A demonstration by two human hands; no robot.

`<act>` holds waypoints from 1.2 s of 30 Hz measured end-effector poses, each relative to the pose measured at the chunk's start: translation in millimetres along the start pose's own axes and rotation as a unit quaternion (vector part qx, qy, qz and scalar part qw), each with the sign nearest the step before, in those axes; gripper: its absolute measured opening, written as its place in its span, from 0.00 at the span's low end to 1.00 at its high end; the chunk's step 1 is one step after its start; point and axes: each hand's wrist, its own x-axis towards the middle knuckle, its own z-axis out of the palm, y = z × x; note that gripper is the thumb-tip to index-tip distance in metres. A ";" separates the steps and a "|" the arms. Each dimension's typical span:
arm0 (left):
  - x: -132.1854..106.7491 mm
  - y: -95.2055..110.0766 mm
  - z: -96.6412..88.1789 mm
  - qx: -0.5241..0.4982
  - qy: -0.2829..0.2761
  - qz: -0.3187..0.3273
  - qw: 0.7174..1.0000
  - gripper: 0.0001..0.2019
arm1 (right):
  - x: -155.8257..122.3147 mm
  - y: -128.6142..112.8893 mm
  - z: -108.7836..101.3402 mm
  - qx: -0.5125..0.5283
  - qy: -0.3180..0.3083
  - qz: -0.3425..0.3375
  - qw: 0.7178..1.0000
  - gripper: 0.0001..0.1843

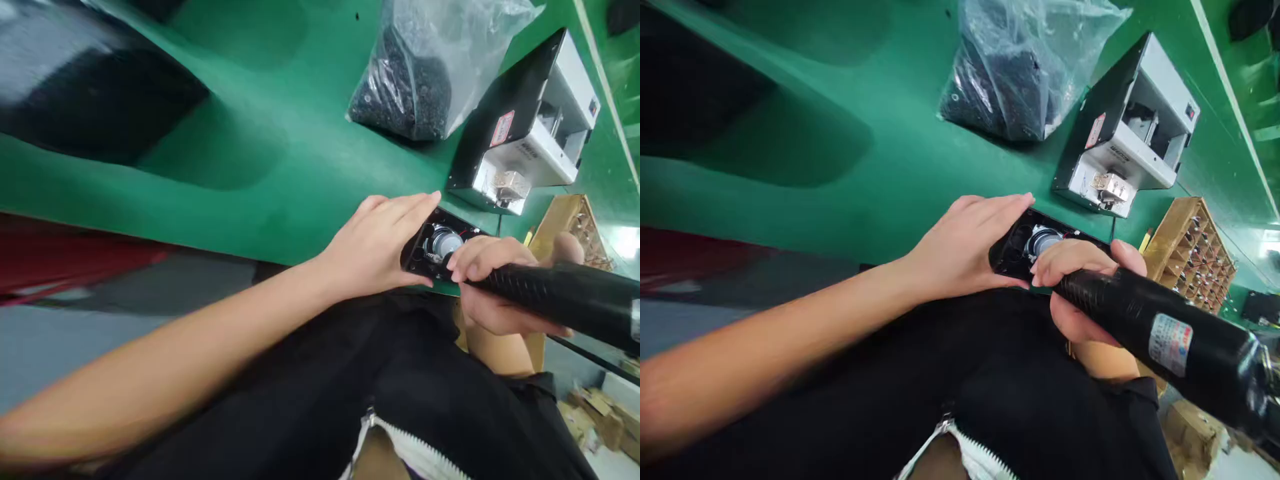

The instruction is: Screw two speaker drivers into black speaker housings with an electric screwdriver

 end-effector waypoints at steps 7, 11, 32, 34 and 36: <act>0.2 1.6 -0.9 -0.003 -0.020 -0.015 1.000 0.72 | -0.4 -11.5 12.8 -0.037 0.039 0.063 0.997 0.37; -0.2 3.0 -1.7 -0.002 -0.021 -0.016 1.000 0.72 | -0.2 -12.4 6.4 -0.009 0.044 0.060 0.997 0.39; -3.1 1.2 -2.7 -0.017 0.045 0.038 0.998 0.78 | -0.9 -16.5 14.1 0.046 0.095 0.068 0.992 0.44; -5.8 4.1 -8.8 -0.030 0.086 0.053 0.994 0.69 | 3.8 -22.6 11.5 0.045 0.107 0.074 0.990 0.44; -9.9 9.2 -15.5 -0.023 0.114 0.068 0.991 0.50 | 12.3 -31.8 8.4 0.049 0.110 0.083 0.989 0.43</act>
